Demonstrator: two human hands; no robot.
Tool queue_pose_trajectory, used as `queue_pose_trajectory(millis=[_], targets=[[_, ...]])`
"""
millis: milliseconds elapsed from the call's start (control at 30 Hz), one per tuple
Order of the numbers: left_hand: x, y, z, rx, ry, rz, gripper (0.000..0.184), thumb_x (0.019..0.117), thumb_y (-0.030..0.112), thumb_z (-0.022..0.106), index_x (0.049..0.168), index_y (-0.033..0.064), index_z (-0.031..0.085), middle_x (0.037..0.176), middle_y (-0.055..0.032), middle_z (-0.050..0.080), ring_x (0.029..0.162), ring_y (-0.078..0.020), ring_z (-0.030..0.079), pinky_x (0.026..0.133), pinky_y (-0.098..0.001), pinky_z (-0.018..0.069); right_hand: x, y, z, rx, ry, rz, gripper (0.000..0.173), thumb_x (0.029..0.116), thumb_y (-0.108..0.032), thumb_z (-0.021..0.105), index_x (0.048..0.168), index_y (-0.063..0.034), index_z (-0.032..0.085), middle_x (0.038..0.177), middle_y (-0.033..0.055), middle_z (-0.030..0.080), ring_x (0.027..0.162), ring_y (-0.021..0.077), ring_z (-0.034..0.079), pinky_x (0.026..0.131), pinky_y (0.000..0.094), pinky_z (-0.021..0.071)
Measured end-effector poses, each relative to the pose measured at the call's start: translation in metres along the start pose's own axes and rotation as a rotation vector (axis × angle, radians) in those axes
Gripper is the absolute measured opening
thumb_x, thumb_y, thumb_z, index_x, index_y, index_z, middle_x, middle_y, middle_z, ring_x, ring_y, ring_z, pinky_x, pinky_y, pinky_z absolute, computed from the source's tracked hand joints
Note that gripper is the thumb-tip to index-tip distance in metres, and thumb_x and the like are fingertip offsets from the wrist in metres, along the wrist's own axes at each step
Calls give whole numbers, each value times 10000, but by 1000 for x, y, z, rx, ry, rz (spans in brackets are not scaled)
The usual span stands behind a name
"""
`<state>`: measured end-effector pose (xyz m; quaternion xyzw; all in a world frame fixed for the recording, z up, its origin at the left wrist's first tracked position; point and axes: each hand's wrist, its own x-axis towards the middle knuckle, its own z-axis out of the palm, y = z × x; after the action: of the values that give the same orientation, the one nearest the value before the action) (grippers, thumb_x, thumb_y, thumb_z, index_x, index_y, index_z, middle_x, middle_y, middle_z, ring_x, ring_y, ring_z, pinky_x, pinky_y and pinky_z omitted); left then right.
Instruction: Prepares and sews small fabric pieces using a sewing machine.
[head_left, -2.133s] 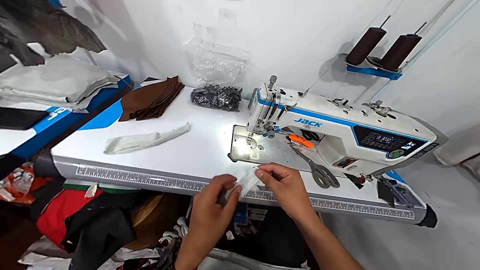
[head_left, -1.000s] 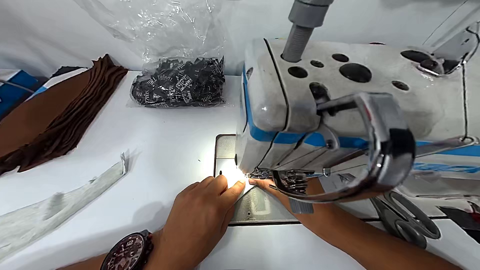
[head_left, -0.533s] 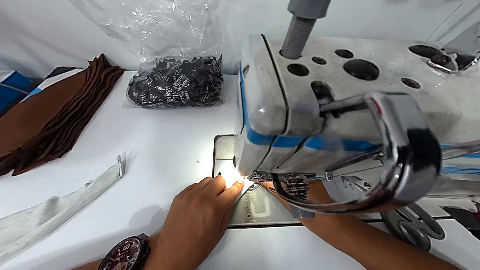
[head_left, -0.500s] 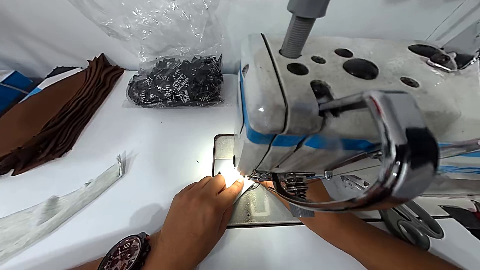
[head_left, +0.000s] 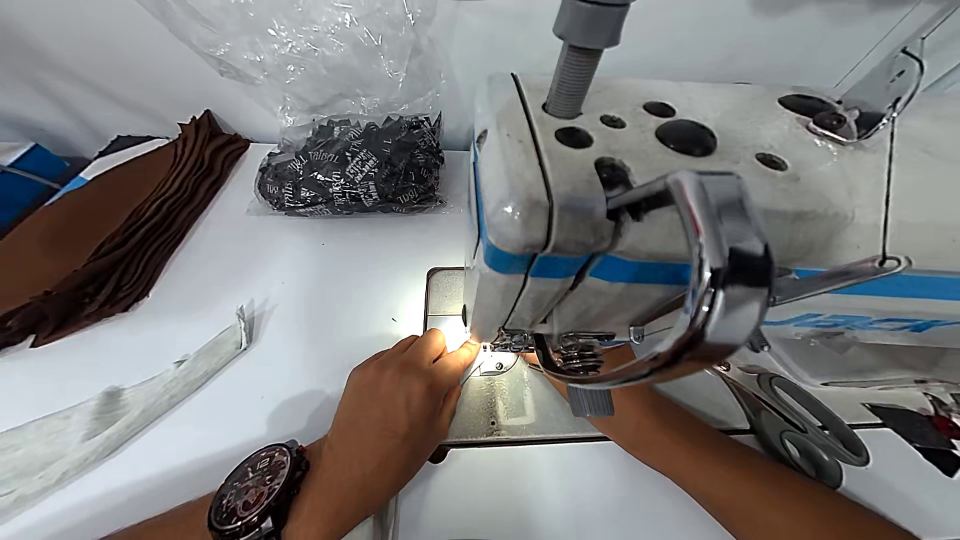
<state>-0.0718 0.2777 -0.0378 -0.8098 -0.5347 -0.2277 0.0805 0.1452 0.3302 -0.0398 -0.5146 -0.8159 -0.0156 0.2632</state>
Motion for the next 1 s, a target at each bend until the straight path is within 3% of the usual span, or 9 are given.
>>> queue_pose_trajectory(millis=[167, 233, 367, 467, 533, 633, 767, 900, 1000], targets=[[10, -3, -3, -1, 9, 1, 261, 853, 173, 583, 991, 164, 805, 720, 8, 553, 602, -142, 581, 476, -286, 450, 4, 1, -15, 188, -42, 83, 116, 839, -133, 765, 853, -29, 715, 773, 139, 663, 712, 261, 656, 605, 428, 522], [12, -2, -4, -24, 5, -9, 242, 837, 159, 611, 976, 151, 808, 747, -4, 599, 629, -155, 608, 493, -307, 471, -3, 12, -33, 145, 5, -36, 133, 845, -180, 701, 885, -56, 729, 809, 116, 688, 773, 257, 697, 653, 456, 557], [23, -2, -10, -79, -71, -119, 117, 915, 174, 623, 881, 117, 719, 751, -23, 607, 625, -183, 626, 495, -371, 498, -43, 62, -99, -49, -24, 71, 269, 1009, -355, 560, 1073, -209, 777, 967, 12, 725, 844, 215, 711, 676, 482, 595], [32, 5, -19, -126, -176, -255, 143, 972, 229, 649, 954, 90, 680, 806, -74, 642, 686, -251, 647, 555, -458, 511, -104, 108, -118, -105, -59, 150, 291, 982, -236, 534, 1092, -147, 788, 1150, 127, 704, 1063, 361, 674, 843, 613, 546], [34, 15, -22, -114, -193, -295, 192, 984, 245, 656, 997, 54, 676, 852, -128, 667, 762, -316, 681, 600, -516, 538, -127, 120, -116, -86, -72, 171, 292, 973, -194, 534, 1115, -146, 785, 1254, 128, 671, 1139, 345, 657, 899, 598, 552], [34, 33, -22, -97, -224, -346, 242, 1023, 208, 612, 1073, -20, 676, 1017, -218, 679, 972, -407, 679, 749, -576, 556, -135, 117, -120, -46, -44, 180, 278, 966, -79, 585, 1200, -92, 733, 1257, 146, 670, 1116, 332, 675, 887, 561, 572], [32, 37, -16, -104, -297, -420, 283, 1049, 175, 543, 1182, -55, 642, 1184, -264, 648, 1163, -442, 616, 923, -590, 511, -144, 99, -133, -88, -177, 322, 437, 856, 37, 753, 1281, -40, 687, 1189, 271, 632, 1033, 450, 657, 848, 632, 550], [-27, 49, -73, -580, -99, -478, 291, 1101, 187, 469, 1207, -67, 563, 1018, -247, 655, 896, -361, 673, 801, -540, 550, -167, 63, -161, -181, -339, 473, 525, 871, -51, 764, 1379, -52, 629, 1181, 306, 640, 1019, 501, 653, 826, 687, 517], [-84, 64, -109, -1008, 88, -601, 205, 1083, 198, 510, 1167, 20, 566, 931, -112, 646, 770, -179, 627, 708, -377, 548, -192, 44, -163, -251, -294, 519, 494, 856, -74, 774, 1333, -42, 650, 1129, 307, 654, 943, 511, 668, 740, 697, 517]])
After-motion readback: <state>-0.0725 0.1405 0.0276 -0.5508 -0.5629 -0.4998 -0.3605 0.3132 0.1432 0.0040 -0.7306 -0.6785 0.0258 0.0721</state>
